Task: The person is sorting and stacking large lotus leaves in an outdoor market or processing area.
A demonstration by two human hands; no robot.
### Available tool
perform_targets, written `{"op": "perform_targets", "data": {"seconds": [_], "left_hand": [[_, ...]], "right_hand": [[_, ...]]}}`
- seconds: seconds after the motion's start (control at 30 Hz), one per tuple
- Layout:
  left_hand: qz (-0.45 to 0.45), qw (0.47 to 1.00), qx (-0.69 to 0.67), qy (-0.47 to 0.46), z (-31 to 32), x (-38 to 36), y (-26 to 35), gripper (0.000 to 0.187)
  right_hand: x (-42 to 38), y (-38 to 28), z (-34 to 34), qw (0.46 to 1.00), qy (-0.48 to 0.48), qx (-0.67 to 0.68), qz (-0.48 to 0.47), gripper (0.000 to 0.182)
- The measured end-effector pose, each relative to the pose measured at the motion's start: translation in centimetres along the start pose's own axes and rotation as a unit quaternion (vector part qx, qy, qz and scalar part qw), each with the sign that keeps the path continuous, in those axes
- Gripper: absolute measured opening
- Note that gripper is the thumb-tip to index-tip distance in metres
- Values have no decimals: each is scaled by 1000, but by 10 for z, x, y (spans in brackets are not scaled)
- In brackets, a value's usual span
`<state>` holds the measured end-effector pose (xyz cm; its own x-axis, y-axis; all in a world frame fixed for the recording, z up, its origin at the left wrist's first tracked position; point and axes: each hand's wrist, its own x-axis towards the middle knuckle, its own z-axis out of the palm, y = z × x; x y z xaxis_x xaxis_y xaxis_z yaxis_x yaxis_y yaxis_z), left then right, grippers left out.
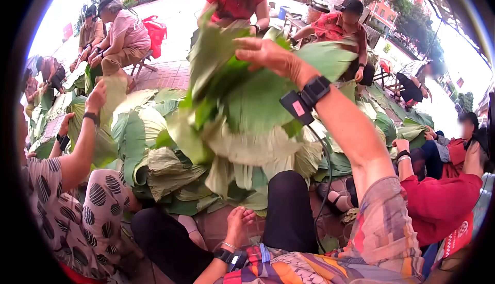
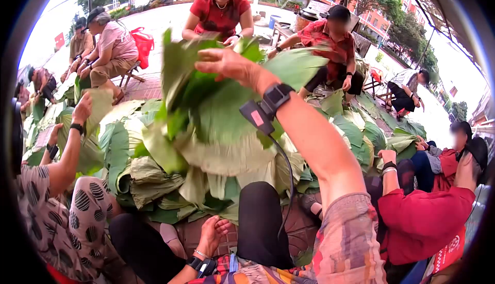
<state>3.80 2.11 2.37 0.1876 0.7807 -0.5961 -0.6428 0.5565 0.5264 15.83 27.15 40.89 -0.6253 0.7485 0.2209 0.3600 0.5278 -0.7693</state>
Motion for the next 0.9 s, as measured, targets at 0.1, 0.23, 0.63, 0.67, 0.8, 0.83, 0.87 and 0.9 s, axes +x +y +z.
{"op": "perform_targets", "data": {"seconds": [0.1,0.23,0.63,0.67,0.8,0.83,0.87,0.9], "left_hand": [[18,1000,18,13,2,-4,2,20],[8,1000,11,5,-9,6,-5,18],[-44,995,41,77,-11,17,-3,19],[-45,995,44,83,-13,18,-5,19],[-53,993,45,93,-12,24,-6,19],[-58,993,41,97,-13,24,-7,19],[-61,992,38,102,-14,25,-7,19],[-65,991,43,105,-16,27,-8,20]], "right_hand": [[-19,55,9,995,20,81,45,73],[-84,156,10,969,83,135,189,67],[-360,404,93,646,413,266,584,57],[-365,411,101,618,429,263,604,62],[-345,400,110,531,492,301,621,64],[-339,402,110,510,496,290,640,64],[-345,427,117,513,503,294,631,60],[-354,459,125,530,506,300,610,55]]}}
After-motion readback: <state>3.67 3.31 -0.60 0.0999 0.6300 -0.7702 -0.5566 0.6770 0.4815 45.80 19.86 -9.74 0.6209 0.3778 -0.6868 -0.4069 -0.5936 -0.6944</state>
